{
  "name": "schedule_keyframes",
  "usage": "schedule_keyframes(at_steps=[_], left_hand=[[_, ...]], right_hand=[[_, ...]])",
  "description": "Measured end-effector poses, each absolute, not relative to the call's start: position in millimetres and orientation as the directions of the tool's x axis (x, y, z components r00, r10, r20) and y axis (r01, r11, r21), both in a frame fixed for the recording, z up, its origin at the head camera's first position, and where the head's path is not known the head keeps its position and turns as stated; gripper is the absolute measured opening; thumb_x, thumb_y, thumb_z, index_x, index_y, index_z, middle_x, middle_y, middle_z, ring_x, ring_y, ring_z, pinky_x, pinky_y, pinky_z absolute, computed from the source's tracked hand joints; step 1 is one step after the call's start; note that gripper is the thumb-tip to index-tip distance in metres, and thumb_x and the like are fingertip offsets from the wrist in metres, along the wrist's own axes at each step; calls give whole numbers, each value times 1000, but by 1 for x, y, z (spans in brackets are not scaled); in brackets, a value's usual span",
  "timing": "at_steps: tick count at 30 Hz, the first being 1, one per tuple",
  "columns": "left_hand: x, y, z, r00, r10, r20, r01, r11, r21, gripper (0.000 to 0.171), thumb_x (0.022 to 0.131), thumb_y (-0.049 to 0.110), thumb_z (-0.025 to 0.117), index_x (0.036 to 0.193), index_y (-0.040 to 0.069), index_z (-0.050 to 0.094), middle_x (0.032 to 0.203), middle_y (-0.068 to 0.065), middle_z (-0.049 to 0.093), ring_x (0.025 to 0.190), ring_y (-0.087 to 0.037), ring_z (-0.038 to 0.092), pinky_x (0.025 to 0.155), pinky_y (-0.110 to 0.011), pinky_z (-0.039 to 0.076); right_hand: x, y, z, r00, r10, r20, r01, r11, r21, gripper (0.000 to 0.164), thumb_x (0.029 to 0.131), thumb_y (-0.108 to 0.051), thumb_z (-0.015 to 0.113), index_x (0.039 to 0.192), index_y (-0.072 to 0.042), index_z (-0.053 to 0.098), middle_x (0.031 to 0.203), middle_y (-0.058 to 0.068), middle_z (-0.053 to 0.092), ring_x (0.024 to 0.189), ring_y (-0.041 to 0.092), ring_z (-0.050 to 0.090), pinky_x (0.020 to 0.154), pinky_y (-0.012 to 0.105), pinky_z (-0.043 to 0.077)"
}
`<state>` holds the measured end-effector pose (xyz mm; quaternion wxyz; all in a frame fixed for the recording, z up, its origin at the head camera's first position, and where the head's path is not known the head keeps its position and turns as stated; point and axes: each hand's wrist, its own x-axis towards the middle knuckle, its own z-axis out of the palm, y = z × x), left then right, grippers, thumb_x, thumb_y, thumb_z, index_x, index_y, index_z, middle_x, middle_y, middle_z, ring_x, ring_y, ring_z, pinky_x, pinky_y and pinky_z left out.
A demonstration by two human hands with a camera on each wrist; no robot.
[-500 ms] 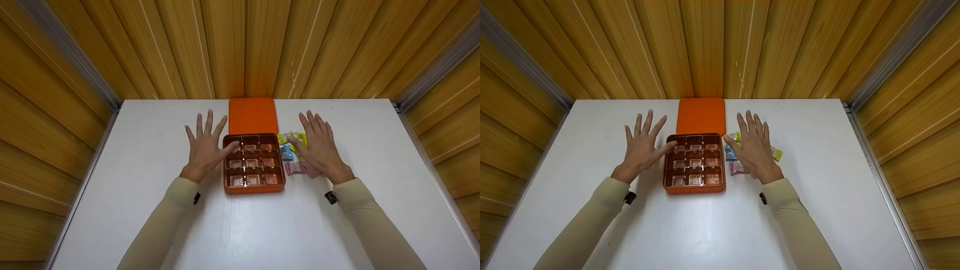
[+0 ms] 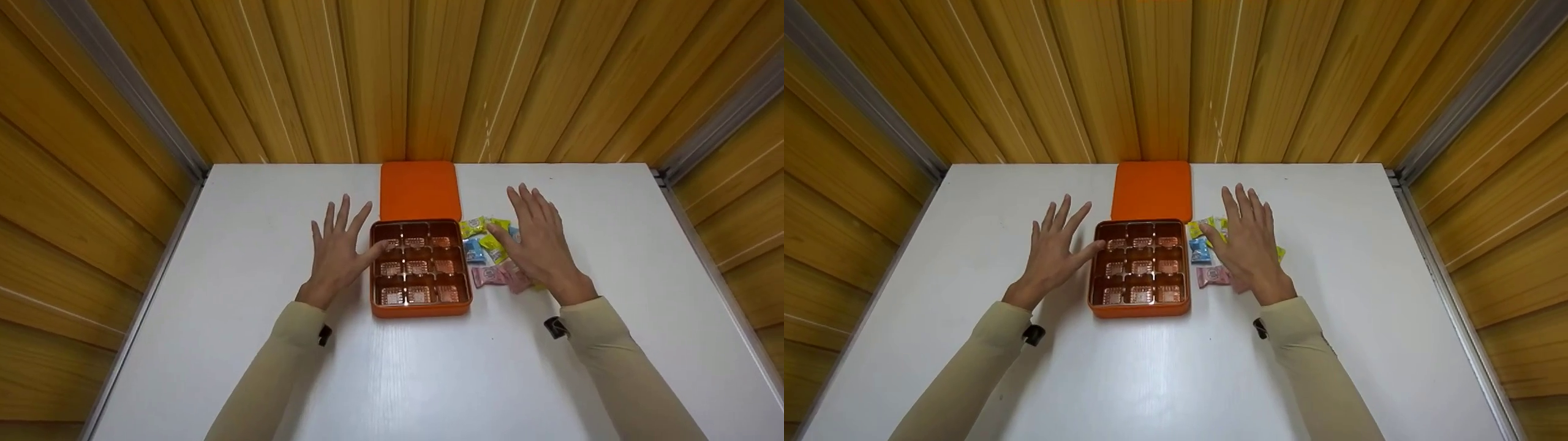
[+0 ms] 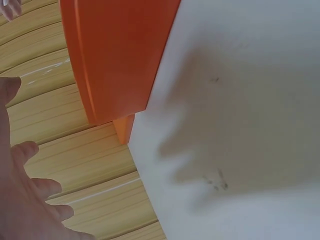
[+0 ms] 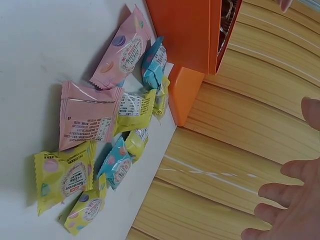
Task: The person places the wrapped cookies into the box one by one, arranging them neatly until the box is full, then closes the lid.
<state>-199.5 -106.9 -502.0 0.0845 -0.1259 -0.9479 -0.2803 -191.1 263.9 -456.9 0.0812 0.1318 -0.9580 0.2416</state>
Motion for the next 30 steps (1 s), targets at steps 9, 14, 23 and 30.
schedule_keyframes(at_steps=[9, 14, 23, 30], left_hand=[[-193, -115, -511, -947, 191, 260, 316, 709, 630, 77, 96, 49, 74, 162, 20, 48, 173, -20, 20, 156, -50, 21, 120, -76, 16], [-189, -119, -520, -952, 196, 234, 305, 664, 683, 76, 97, 47, 74, 162, 18, 48, 173, -21, 21, 156, -48, 23, 119, -72, 25], [-190, -121, -526, -966, 172, 193, 259, 638, 726, 75, 98, 50, 71, 162, 20, 48, 173, -18, 23, 157, -44, 23, 120, -70, 27], [-189, -121, -527, -973, 166, 160, 228, 589, 775, 74, 98, 45, 73, 163, 22, 46, 173, -17, 25, 155, -43, 26, 116, -73, 31]], right_hand=[[-187, 267, -460, -950, -188, 250, -291, 823, -488, 80, 105, -39, 64, 165, 1, 29, 170, 29, 23, 156, 49, 16, 126, 65, 8], [-182, 270, -463, -950, -174, 259, -287, 813, -507, 78, 105, -33, 66, 165, 3, 30, 169, 30, 24, 156, 50, 16, 126, 67, 10], [-178, 275, -469, -945, -159, 286, -295, 795, -530, 77, 104, -27, 69, 164, 2, 32, 168, 30, 28, 155, 51, 19, 124, 68, 13], [-172, 279, -475, -957, -139, 254, -261, 796, -546, 77, 103, -22, 71, 164, 2, 31, 169, 29, 25, 155, 50, 20, 123, 69, 18]])
